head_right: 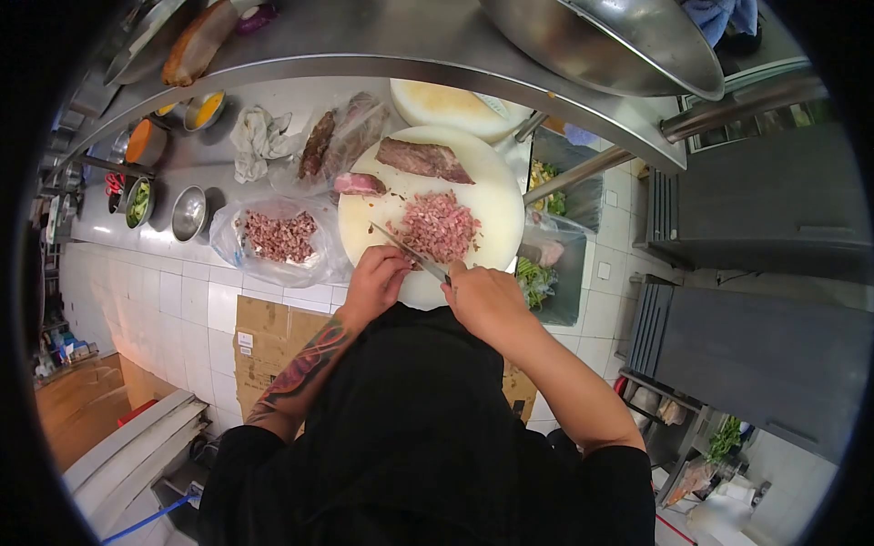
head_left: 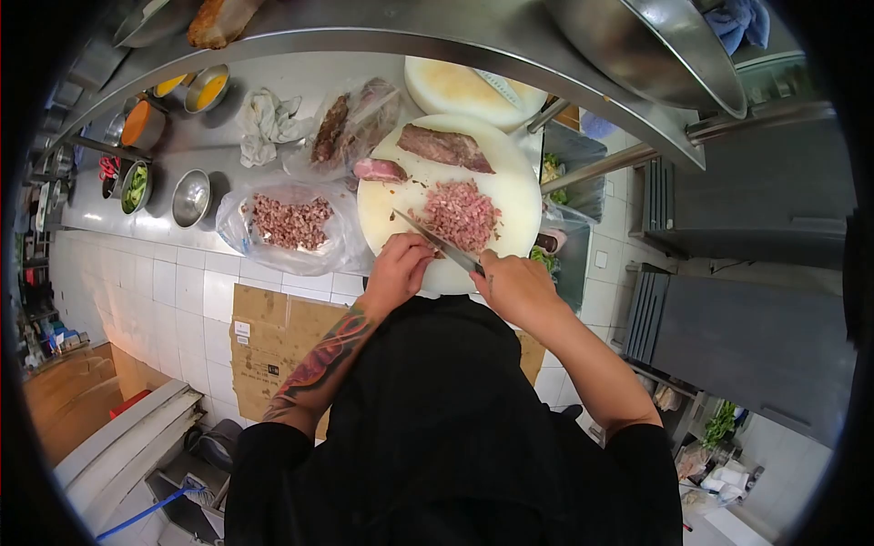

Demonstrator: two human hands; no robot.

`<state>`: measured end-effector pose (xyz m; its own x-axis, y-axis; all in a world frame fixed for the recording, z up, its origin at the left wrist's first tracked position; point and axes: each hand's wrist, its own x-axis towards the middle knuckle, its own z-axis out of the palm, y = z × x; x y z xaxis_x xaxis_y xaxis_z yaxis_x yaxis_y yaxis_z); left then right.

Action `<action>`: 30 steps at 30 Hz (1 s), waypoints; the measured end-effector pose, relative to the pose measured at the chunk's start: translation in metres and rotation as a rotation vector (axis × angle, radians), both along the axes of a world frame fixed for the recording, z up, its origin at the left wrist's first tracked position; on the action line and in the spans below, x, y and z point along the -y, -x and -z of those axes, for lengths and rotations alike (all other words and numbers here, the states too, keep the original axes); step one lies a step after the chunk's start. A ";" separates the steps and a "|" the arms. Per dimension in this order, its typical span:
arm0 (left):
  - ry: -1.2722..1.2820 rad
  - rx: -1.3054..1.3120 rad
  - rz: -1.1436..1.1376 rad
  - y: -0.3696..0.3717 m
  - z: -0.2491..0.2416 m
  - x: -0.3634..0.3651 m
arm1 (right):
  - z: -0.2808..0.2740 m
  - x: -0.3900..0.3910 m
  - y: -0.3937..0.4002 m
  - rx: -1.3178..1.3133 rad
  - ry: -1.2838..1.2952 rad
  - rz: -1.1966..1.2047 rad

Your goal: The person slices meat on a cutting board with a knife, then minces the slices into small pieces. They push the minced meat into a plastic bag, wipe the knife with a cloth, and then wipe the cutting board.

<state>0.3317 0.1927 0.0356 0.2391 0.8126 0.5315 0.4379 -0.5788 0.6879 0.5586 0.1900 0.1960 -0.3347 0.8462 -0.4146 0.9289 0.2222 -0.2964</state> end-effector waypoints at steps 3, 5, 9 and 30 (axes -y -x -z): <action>0.011 -0.062 0.015 0.005 0.008 0.000 | 0.009 0.008 0.005 0.041 0.037 -0.020; 0.019 -0.062 0.012 0.004 0.008 0.001 | 0.035 0.005 0.017 -0.020 -0.045 0.030; 0.023 -0.052 0.011 0.006 0.002 0.000 | 0.026 -0.009 0.008 -0.078 -0.074 -0.043; 0.104 -0.069 0.071 0.035 -0.009 0.009 | 0.032 -0.017 0.009 -0.092 0.055 0.008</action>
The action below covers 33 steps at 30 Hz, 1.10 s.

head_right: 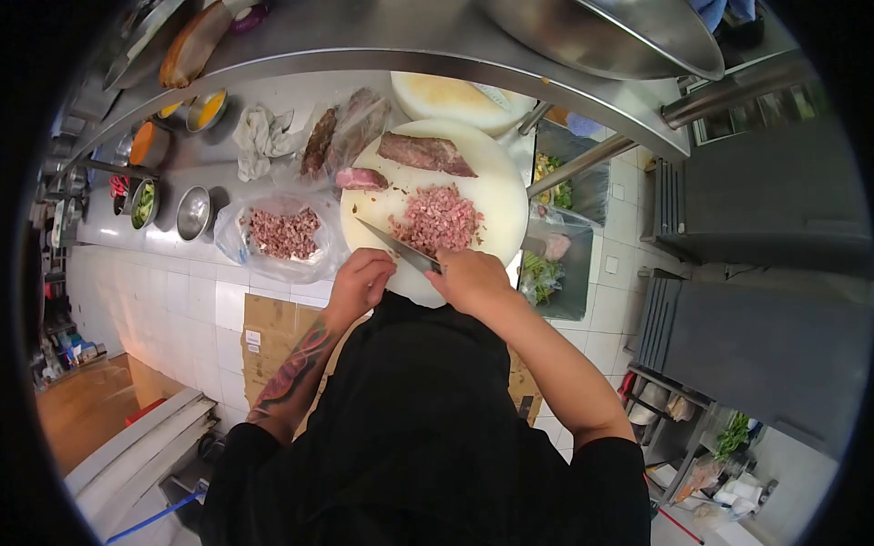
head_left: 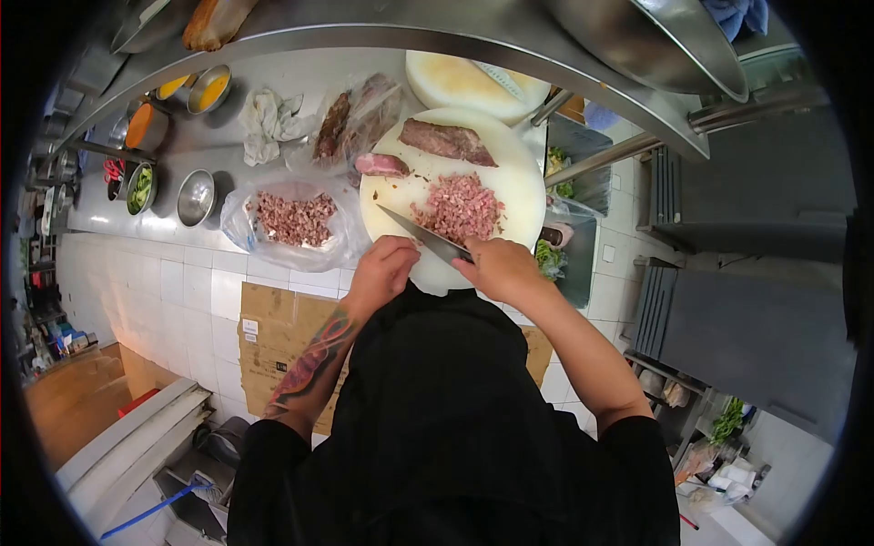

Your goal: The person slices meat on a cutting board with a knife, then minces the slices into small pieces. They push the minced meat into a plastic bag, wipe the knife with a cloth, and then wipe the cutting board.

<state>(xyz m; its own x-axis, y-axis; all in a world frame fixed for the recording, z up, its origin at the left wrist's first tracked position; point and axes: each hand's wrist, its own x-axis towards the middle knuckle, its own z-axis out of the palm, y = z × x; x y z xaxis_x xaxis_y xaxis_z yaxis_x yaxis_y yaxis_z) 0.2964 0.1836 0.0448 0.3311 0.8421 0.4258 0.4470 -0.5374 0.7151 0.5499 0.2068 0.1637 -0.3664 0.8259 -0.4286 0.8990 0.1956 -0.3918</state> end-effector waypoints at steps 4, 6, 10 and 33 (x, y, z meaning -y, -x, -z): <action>0.014 -0.074 -0.235 0.016 -0.008 -0.015 | -0.012 0.003 -0.047 -0.185 -0.010 0.089; -0.004 -0.108 -0.320 0.017 -0.010 -0.036 | -0.014 0.006 -0.070 -0.293 0.142 0.251; 0.007 -0.186 -0.359 0.011 -0.002 -0.070 | 0.026 0.029 -0.123 -0.662 0.407 0.618; 0.051 0.010 -0.189 -0.158 0.001 -0.053 | 0.085 0.069 -0.025 -1.046 0.491 0.785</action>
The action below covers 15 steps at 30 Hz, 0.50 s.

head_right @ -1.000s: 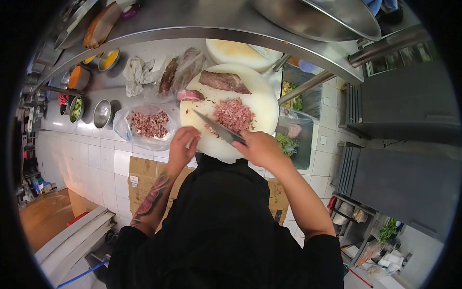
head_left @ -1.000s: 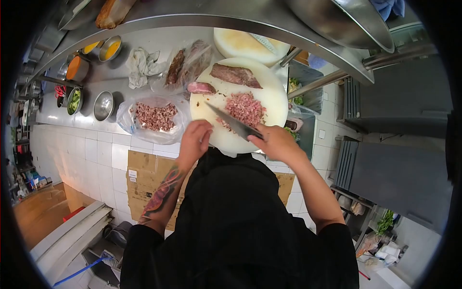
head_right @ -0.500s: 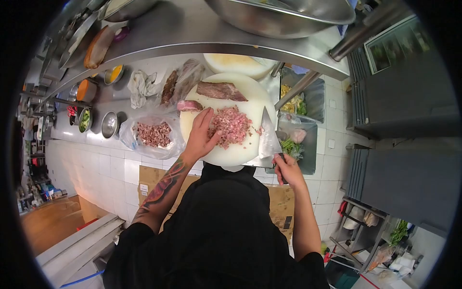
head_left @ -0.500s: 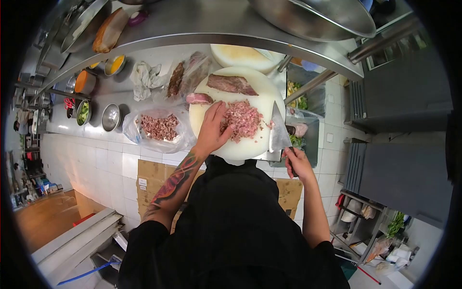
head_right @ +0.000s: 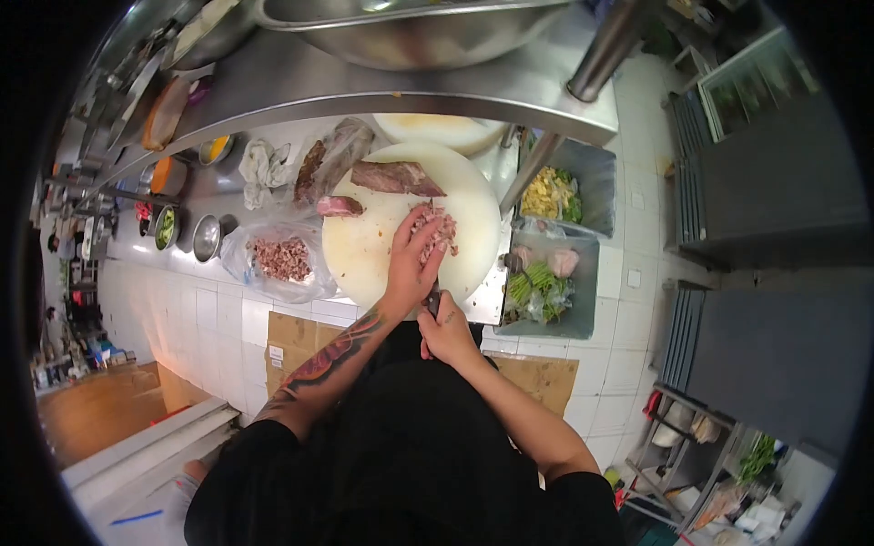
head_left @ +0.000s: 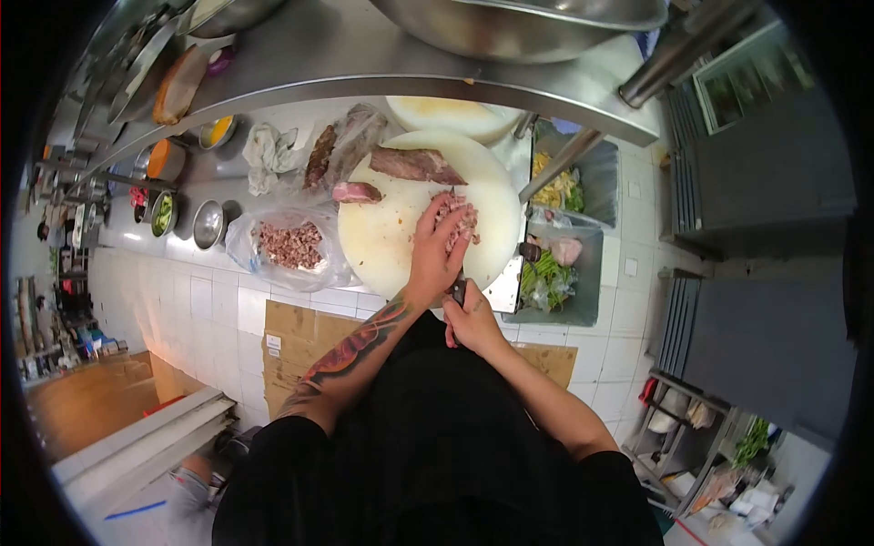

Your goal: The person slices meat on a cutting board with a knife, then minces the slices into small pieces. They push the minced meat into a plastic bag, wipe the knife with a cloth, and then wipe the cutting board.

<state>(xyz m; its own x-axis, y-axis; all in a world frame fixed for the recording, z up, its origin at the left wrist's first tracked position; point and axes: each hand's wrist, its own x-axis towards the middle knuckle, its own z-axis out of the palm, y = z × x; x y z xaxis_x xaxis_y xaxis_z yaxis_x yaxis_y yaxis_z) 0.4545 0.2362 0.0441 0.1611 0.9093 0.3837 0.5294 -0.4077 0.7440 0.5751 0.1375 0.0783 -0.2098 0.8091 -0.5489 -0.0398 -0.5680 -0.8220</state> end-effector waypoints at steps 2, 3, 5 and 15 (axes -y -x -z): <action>-0.010 0.038 -0.046 -0.002 -0.011 0.005 | -0.005 0.006 -0.008 -0.017 -0.069 -0.029; -0.021 0.054 -0.045 -0.004 -0.016 0.009 | -0.010 0.009 -0.009 -0.031 -0.082 -0.030; -0.050 0.125 -0.042 -0.004 -0.025 0.013 | -0.018 0.015 -0.012 -0.033 -0.094 -0.051; -0.177 0.300 -0.417 0.086 -0.064 0.018 | -0.082 -0.027 0.058 0.177 -0.258 -0.393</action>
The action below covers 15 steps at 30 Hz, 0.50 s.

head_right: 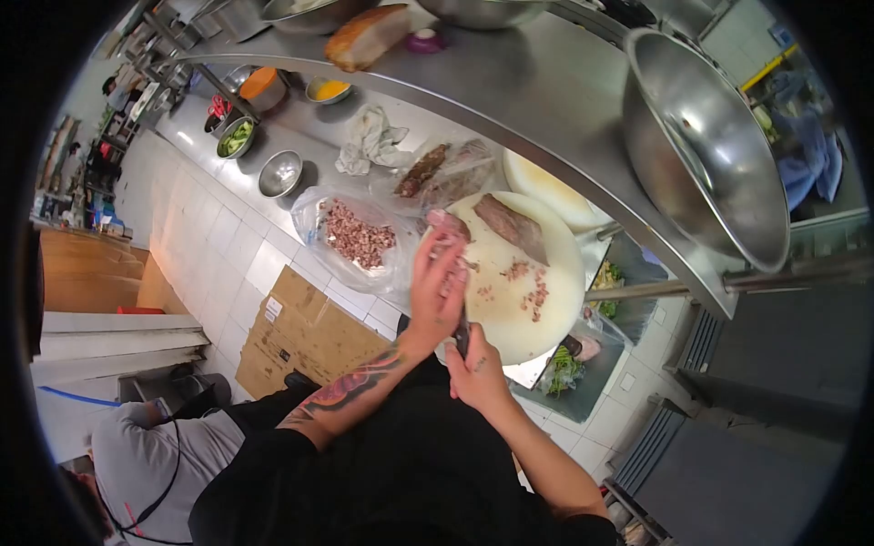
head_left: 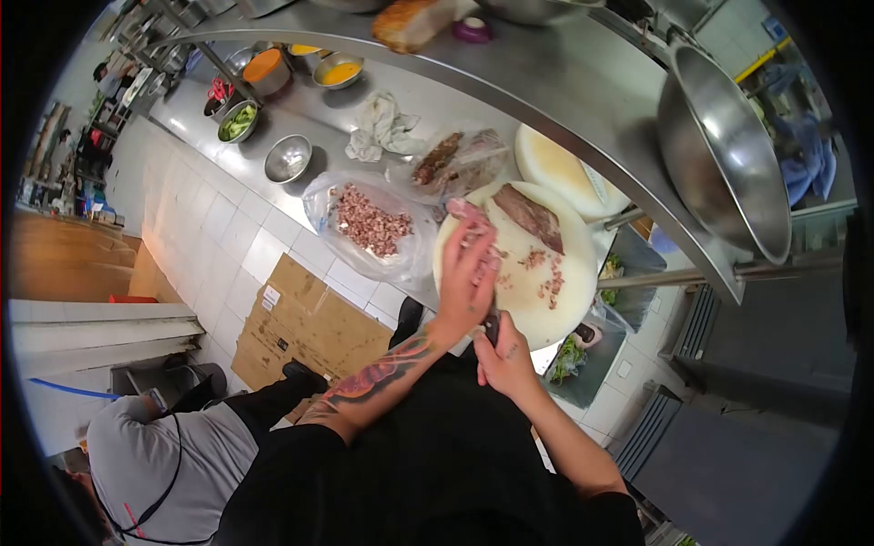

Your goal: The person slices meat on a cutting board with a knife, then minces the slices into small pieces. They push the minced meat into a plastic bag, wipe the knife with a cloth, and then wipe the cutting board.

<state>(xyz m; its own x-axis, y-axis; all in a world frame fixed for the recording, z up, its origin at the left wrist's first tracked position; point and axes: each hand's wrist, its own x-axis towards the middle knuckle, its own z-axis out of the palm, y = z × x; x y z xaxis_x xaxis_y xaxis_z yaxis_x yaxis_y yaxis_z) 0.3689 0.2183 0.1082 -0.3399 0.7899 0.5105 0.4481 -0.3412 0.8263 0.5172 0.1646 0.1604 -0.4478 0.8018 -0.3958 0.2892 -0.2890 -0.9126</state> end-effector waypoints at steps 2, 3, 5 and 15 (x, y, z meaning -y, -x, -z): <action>-0.014 -0.023 -0.152 0.049 0.003 -0.004 | -0.006 -0.025 0.039 0.101 -0.121 -0.198; -0.007 0.022 -0.272 0.071 0.008 -0.005 | -0.007 -0.040 0.064 0.133 -0.163 -0.296; 0.012 0.093 -0.452 0.121 0.035 -0.010 | -0.013 -0.074 0.120 0.228 -0.129 -0.482; 0.485 -0.664 -0.380 0.201 0.166 -0.079 | -0.003 -0.052 0.047 0.149 0.128 -0.133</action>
